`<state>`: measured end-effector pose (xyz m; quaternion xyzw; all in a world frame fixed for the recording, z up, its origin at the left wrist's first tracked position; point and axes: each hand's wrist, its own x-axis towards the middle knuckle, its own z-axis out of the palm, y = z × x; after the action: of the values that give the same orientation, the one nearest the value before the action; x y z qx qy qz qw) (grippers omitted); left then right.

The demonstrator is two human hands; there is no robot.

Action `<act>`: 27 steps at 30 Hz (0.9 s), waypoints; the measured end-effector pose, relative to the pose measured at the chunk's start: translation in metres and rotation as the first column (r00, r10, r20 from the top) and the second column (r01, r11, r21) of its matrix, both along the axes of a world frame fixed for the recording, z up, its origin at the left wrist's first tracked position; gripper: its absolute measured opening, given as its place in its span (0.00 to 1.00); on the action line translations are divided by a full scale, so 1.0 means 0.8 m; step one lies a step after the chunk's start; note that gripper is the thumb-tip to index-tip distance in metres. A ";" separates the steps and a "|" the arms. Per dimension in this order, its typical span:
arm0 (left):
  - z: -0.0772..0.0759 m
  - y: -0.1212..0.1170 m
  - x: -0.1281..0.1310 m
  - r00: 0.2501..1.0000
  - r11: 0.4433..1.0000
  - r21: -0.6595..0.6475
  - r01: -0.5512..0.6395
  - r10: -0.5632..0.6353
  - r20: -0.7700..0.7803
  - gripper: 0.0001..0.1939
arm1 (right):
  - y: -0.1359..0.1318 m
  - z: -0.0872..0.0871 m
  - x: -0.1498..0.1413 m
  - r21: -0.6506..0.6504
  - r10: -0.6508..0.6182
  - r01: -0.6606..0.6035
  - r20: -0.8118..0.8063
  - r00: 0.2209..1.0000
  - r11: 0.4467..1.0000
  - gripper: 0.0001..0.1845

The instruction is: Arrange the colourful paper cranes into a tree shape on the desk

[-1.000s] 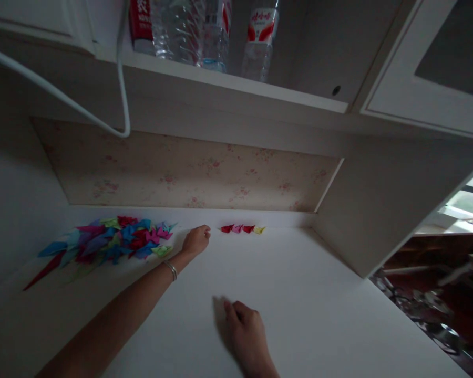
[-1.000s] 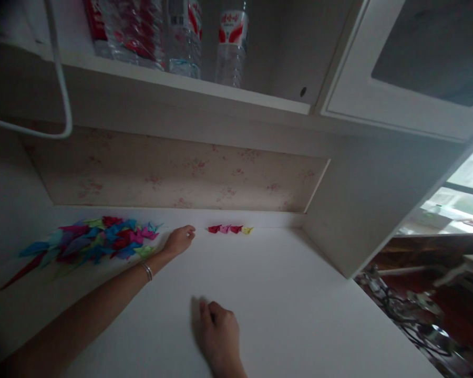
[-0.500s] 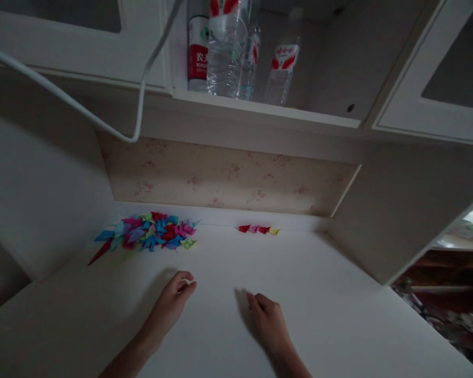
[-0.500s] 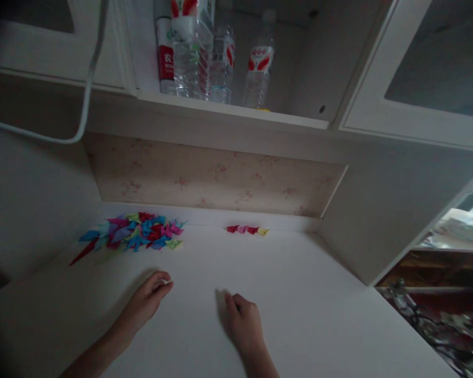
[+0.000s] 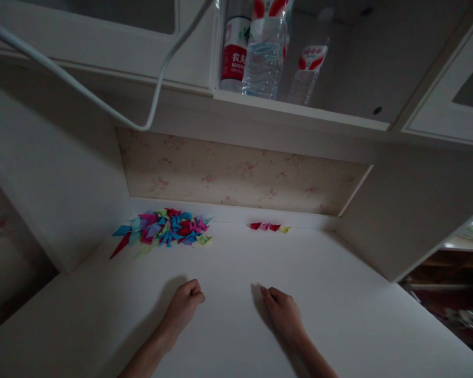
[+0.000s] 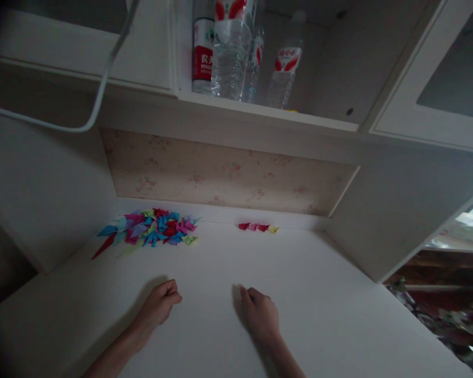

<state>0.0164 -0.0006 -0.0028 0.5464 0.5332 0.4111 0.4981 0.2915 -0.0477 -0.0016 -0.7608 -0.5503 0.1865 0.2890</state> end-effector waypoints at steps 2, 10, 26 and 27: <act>-0.001 0.003 -0.001 1.000 0.999 -0.032 -0.004 0.005 0.025 0.12 | 0.008 0.009 -0.013 -0.040 0.058 -0.057 0.015 0.998 0.998 0.25; 0.004 0.005 -0.002 0.999 1.000 -0.011 -0.005 0.005 0.039 0.11 | 0.105 0.033 -0.105 0.052 0.334 -0.347 -0.442 0.833 0.936 0.11; 0.009 0.005 -0.003 0.999 1.000 0.000 0.031 -0.031 -0.011 0.12 | 0.254 0.019 -0.194 -0.128 0.045 -0.198 -0.724 0.688 0.972 0.17; 0.009 0.005 -0.003 0.999 0.999 0.006 0.036 -0.036 -0.025 0.12 | 0.253 0.017 -0.193 -0.121 0.045 -0.191 -0.725 0.687 0.974 0.17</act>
<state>0.0140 0.0035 0.0045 0.5628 0.5279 0.3970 0.4969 0.1368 0.1550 0.0120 -0.6140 -0.4217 0.5373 0.3956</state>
